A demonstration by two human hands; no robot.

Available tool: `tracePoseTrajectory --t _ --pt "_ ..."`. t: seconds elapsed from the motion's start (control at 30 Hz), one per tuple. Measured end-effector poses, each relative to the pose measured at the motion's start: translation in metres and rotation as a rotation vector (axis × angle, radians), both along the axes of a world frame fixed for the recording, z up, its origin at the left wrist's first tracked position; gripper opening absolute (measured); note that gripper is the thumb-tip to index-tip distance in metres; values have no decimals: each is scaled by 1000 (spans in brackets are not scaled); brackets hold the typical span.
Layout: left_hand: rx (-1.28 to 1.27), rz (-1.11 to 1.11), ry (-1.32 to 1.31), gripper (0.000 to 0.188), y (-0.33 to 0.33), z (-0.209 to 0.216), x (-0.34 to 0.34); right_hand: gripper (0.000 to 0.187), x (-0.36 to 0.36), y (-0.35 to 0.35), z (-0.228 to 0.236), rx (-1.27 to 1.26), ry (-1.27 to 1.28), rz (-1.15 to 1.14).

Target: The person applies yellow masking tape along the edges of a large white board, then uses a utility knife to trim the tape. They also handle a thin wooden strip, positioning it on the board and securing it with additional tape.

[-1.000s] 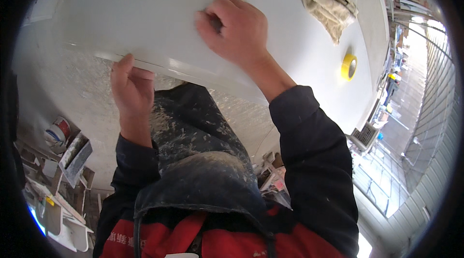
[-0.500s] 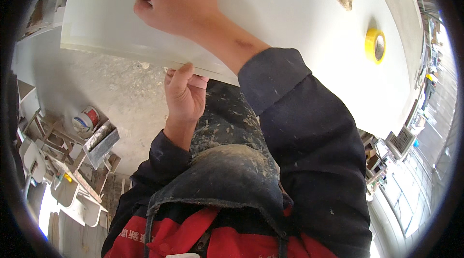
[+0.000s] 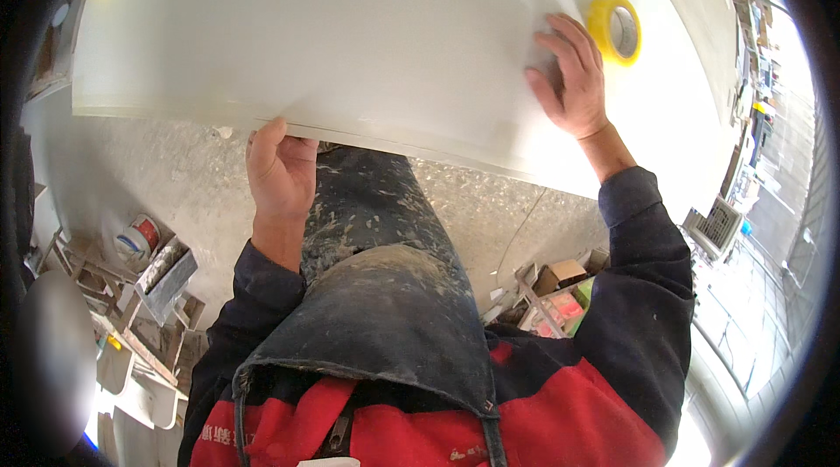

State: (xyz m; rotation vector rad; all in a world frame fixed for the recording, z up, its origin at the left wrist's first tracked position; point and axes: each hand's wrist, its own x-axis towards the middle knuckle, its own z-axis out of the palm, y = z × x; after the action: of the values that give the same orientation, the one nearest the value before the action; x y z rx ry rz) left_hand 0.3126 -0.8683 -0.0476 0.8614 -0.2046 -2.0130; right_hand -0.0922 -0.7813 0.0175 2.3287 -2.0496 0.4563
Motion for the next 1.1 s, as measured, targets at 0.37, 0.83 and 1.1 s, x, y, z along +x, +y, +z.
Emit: tracePoseTrajectory --t 0.37,0.83,1.1 --pt "-34 -22 18 33 73 -4 -74 49 -14 22 -6 -3 20 -78" --pt "3 -15 130 23 186 10 -208 44 -7 20 -2 -75 -128 -96" --pt "65 55 48 21 271 18 -294 42 -8 19 -10 -76 -194 -39"
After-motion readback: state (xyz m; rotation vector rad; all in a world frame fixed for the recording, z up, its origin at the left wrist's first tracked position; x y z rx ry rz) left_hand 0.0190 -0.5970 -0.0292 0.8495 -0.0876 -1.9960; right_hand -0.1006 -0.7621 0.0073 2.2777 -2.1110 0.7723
